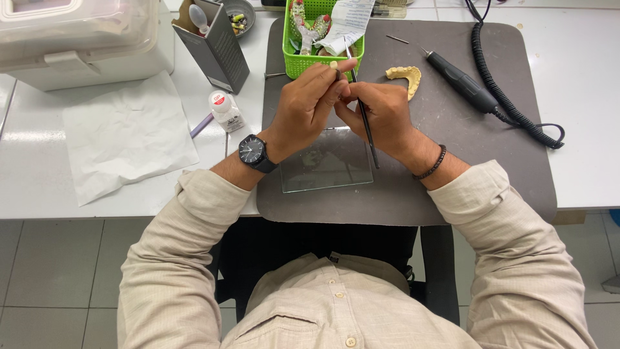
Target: The person holds a small dental crown on a metal holder and uses a fine brush to apply porcelain slurry from a glass slab onto the crown. They periodically reposition the crown with tweezers, add material, and shape it, working over a bench mat with a rotary tool and denture model nearby.
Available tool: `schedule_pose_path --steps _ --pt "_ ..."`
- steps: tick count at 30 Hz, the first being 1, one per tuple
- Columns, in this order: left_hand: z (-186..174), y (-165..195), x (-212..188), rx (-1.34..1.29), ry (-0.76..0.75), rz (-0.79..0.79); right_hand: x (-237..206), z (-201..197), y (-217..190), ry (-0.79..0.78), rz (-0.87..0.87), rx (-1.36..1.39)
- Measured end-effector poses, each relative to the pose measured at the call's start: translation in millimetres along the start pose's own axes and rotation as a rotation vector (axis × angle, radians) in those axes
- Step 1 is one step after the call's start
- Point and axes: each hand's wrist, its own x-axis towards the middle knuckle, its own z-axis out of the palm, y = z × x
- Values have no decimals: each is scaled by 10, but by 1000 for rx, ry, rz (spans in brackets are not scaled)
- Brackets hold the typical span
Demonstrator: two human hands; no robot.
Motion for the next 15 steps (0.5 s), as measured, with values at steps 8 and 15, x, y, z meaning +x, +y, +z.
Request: schedule_pose_path --steps 8,15 --pt "15 -39 -18 -181 45 -172 2 -3 -12 15 8 -11" --pt "46 -187 -40 -423 98 -411 3 -11 -5 -11 13 25"
